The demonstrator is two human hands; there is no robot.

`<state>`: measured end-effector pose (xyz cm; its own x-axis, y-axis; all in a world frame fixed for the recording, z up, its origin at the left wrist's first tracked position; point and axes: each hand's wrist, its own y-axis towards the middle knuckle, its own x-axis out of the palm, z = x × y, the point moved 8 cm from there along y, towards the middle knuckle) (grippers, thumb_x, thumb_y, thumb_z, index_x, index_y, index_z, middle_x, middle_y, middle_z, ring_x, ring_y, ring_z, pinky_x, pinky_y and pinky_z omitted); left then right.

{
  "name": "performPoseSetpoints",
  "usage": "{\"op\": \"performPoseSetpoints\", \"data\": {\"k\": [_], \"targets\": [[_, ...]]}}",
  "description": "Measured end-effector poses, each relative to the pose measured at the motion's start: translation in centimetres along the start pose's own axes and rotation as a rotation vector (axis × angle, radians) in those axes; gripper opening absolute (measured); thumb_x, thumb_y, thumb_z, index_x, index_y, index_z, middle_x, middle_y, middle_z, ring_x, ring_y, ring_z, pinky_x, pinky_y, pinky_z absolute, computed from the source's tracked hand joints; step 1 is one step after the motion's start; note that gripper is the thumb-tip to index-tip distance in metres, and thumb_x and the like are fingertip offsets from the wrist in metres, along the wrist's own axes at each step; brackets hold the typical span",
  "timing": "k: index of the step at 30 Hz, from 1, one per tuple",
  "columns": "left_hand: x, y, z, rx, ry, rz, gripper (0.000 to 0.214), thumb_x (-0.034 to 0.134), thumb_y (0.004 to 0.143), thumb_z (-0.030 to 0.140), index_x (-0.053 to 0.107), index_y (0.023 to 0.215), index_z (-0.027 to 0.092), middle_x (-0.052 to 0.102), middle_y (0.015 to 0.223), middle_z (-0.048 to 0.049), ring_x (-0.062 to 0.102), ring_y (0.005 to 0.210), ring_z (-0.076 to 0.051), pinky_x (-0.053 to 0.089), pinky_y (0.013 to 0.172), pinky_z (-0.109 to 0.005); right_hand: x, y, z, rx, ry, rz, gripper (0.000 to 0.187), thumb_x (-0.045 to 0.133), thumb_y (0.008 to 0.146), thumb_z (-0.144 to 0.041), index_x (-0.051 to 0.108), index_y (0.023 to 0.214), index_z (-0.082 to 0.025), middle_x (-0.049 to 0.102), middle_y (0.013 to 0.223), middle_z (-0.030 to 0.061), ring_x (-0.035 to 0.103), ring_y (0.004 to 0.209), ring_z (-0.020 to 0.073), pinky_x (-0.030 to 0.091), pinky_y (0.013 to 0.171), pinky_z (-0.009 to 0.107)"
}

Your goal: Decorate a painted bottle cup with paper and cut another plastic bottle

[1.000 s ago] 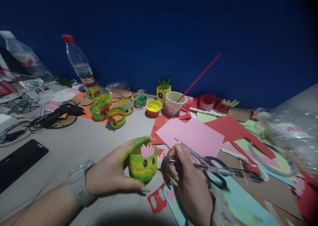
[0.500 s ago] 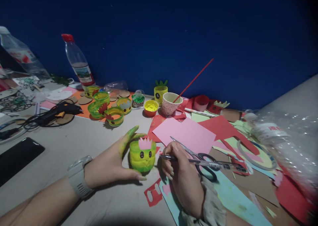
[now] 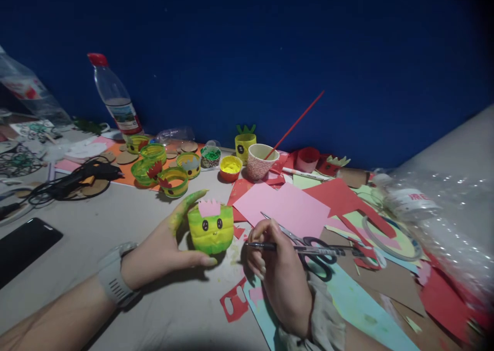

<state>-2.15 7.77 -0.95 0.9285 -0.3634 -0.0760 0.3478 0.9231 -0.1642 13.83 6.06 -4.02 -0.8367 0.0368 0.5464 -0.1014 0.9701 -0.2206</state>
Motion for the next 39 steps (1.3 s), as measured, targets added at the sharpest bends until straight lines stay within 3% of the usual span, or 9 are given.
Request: {"op": "performPoseSetpoints", "data": {"k": [7,10,13,20,25,28,34,39], "targets": [[-0.7,0.2,-0.6,0.042,0.009,0.029,0.091,0.076,0.067,0.027,0.023,0.14,0.033,0.05,0.135,-0.0066,0.051,0.12,-0.029,0.046,0.097,-0.039,0.1,0.1,-0.1,-0.03,0.0,-0.015,0.039,0.036,0.092,-0.051,0.049,0.073,-0.02,0.034,0.045,-0.0075,0.028,0.038,0.0062,0.03,0.038,0.017],[-0.8,0.1,-0.6,0.093,0.01,0.026,0.082,0.072,0.071,0.031,0.027,0.14,0.03,0.05,0.135,-0.0074,0.048,0.122,-0.03,0.043,0.1,-0.041,-0.1,0.1,-0.7,-0.093,-0.099,0.028,0.025,0.05,0.088,-0.047,0.053,0.086,-0.022,0.044,0.053,-0.0066,0.039,0.044,0.0066,0.036,0.044,0.017],[-0.6,-0.1,-0.6,0.124,0.042,0.009,0.084,0.071,0.071,0.032,0.026,0.141,0.028,0.049,0.136,-0.0078,0.044,0.125,-0.03,0.04,0.103,-0.042,-0.1,0.0,-1.1,-0.126,-0.201,0.063,0.02,0.06,0.084,-0.039,0.056,0.087,-0.02,0.053,0.066,-0.0036,0.049,0.056,0.0079,0.042,0.053,0.019],[1.1,-0.2,-0.1,0.131,0.218,-0.099,0.093,0.076,0.067,0.031,0.02,0.142,0.029,0.042,0.141,-0.005,0.04,0.128,-0.026,0.033,0.108,-0.038,-0.2,0.0,-0.7,-0.131,-0.219,0.046,0.018,0.05,0.09,-0.038,0.056,0.098,-0.023,0.055,0.075,-0.0014,0.05,0.062,0.0101,0.043,0.057,0.022],[0.8,-0.1,-0.4,0.101,0.152,-0.098,0.087,0.071,0.073,0.033,0.019,0.142,0.029,0.045,0.139,-0.005,0.043,0.126,-0.025,0.037,0.104,-0.038,0.2,-0.3,-1.2,-0.161,-0.228,0.04,0.025,0.046,0.093,-0.036,0.052,0.114,-0.025,0.051,0.063,-0.0033,0.043,0.054,0.0092,0.036,0.048,0.02],[0.4,-0.2,-0.3,0.144,0.108,-0.094,0.081,0.067,0.076,0.035,0.021,0.142,0.028,0.047,0.137,-0.0057,0.043,0.125,-0.027,0.04,0.101,-0.037,0.6,-0.6,-1.3,-0.119,-0.314,0.001,0.033,0.052,0.089,-0.037,0.05,0.12,-0.026,0.049,0.068,-0.003,0.044,0.057,0.0097,0.038,0.052,0.021],[0.6,-0.6,0.2,0.233,0.061,-0.148,0.083,0.066,0.075,0.042,0.019,0.143,0.027,0.042,0.14,-0.0072,0.042,0.125,-0.028,0.038,0.102,-0.039,2.4,-1.3,-0.5,-0.108,-0.511,-0.258,0.074,0.076,0.068,-0.032,0.039,0.131,-0.031,0.042,0.075,-0.0045,0.044,0.063,0.0107,0.038,0.057,0.023],[0.8,-0.3,0.4,0.269,0.048,-0.204,0.089,0.069,0.071,0.044,0.019,0.143,0.025,0.048,0.133,-0.0098,0.049,0.119,-0.03,0.04,0.099,-0.043,2.2,-1.7,-0.7,-0.208,-0.791,-0.241,0.06,0.069,0.076,-0.027,0.039,0.128,-0.03,0.037,0.07,-0.0059,0.039,0.061,0.0107,0.036,0.058,0.025]]}}
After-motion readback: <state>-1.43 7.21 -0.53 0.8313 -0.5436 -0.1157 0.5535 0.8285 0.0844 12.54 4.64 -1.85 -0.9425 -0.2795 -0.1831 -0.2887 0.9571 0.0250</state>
